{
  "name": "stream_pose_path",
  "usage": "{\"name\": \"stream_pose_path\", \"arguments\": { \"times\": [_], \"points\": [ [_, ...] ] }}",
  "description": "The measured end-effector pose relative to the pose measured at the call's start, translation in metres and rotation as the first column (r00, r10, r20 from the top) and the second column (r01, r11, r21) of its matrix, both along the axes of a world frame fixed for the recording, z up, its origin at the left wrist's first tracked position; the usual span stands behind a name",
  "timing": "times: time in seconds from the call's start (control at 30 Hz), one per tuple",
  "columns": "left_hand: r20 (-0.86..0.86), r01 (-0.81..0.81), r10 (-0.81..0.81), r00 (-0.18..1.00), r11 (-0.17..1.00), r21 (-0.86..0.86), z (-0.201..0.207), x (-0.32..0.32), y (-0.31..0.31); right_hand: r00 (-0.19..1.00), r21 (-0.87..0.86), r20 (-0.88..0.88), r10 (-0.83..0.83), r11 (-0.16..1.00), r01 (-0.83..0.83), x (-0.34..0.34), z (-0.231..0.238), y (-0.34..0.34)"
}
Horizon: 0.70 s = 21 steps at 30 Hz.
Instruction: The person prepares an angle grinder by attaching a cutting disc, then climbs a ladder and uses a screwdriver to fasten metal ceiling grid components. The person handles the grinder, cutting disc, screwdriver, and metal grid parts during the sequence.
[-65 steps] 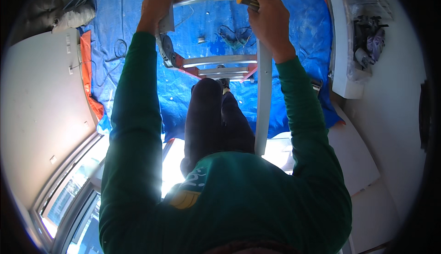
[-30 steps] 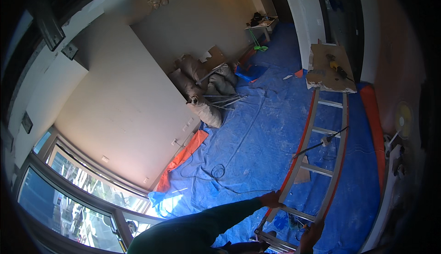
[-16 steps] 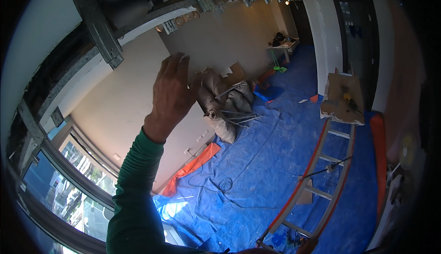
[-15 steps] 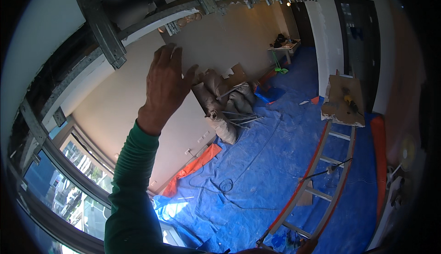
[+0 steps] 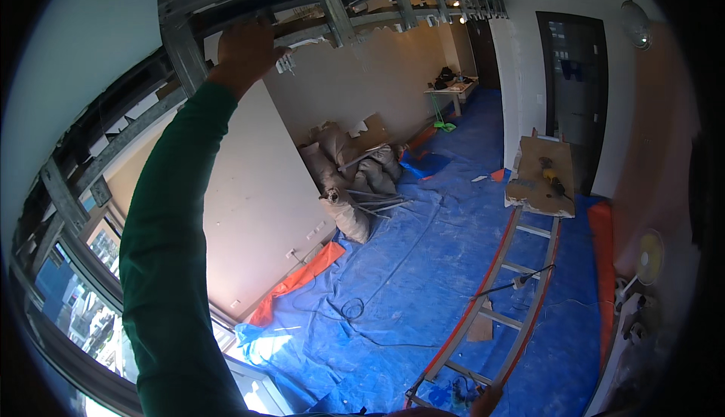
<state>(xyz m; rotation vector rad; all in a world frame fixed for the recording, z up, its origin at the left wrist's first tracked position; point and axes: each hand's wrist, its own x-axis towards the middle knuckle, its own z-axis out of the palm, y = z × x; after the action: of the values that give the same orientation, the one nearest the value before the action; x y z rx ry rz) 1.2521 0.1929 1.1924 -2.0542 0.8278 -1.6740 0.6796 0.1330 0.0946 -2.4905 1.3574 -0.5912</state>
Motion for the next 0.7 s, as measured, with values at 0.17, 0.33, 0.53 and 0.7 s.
{"name": "stream_pose_path", "arguments": {
  "times": [0.17,0.33,0.53,0.7],
  "points": [
    [0.526,0.124,-0.129,0.841,0.991,0.045,0.065,0.002,-0.008,0.956,0.295,0.283,-0.081,0.955,-0.006,0.009,0.037,0.002],
    [0.173,-0.017,0.033,0.984,0.995,-0.093,0.111,0.008,-0.009,0.962,0.271,0.237,-0.138,0.96,0.071,0.018,0.051,0.009],
    [0.342,0.055,-0.054,0.938,0.998,0.008,0.125,0.036,0.001,0.966,0.247,0.209,-0.149,0.964,0.095,0.017,0.106,0.023],
    [0.333,0.055,-0.039,0.942,0.998,-0.039,0.121,0.038,-0.001,0.544,0.71,0.658,-0.52,0.669,-0.219,0.029,0.153,0.029]
  ]
}}
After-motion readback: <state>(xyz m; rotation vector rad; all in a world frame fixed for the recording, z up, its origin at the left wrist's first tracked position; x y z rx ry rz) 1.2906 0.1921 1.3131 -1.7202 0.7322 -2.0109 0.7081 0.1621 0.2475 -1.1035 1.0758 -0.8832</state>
